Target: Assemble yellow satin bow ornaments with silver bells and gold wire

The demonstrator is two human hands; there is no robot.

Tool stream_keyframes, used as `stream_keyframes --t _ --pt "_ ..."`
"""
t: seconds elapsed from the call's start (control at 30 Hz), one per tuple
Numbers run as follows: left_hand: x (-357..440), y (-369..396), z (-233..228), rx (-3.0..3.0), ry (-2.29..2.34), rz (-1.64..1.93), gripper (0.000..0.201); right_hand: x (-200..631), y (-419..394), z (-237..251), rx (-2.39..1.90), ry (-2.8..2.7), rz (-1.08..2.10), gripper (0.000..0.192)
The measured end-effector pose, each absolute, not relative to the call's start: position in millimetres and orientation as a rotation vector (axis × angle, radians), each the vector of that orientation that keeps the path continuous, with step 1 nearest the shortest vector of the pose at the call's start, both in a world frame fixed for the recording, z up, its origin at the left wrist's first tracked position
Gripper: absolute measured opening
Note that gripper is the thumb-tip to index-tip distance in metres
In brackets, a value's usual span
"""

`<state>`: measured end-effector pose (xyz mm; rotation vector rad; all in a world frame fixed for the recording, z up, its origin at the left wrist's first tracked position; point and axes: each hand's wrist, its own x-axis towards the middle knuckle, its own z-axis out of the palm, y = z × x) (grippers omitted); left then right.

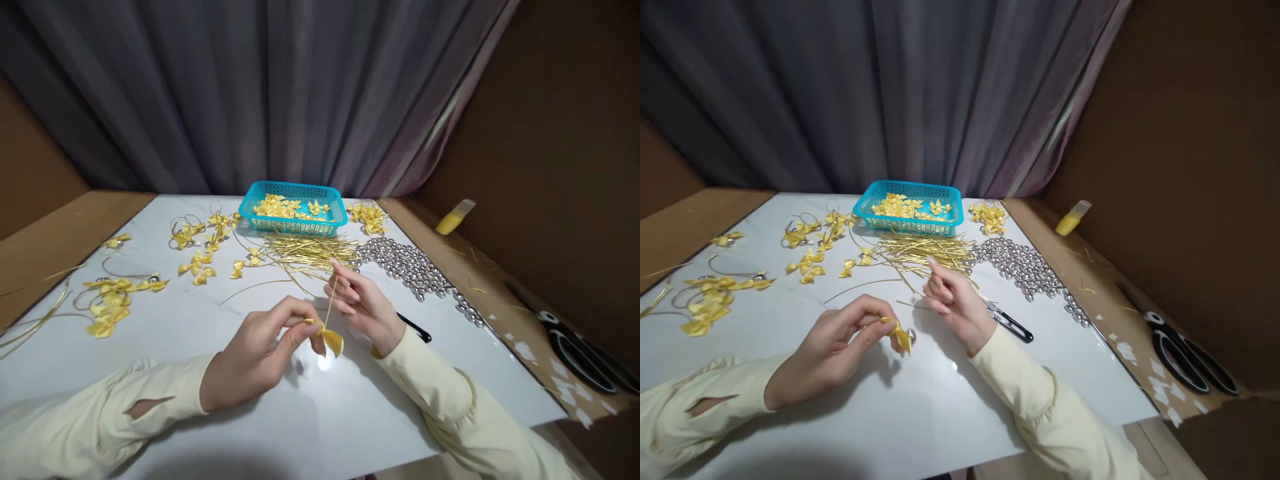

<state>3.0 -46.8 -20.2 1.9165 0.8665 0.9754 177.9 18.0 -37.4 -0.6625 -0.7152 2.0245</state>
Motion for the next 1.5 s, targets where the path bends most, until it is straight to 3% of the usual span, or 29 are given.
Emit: stream_keyframes --t 0.3,0.63,0.87,1.1,1.5 --pt "4.2 -47.7 -17.1 1.885 0.851 1.035 0.008 183.8 25.5 -40.8 -0.679 -0.710 2.007 0.046" --pt "-3.0 -37.6 -19.3 2.402 0.769 1.348 0.019 188.8 32.4 -45.6 -0.696 -0.691 1.990 0.048" --pt "0.2 -37.8 -14.0 1.998 1.006 1.209 0.008 190.2 33.4 -44.6 -0.702 -0.691 1.977 0.049" --pt "5.0 -37.0 -4.5 1.441 0.779 0.979 0.009 189.0 35.9 -49.0 -0.739 -0.712 1.985 0.052" --pt "5.1 -40.2 -10.4 1.309 0.657 0.885 0.009 193.6 41.5 -53.2 -0.741 -0.715 1.947 0.049"
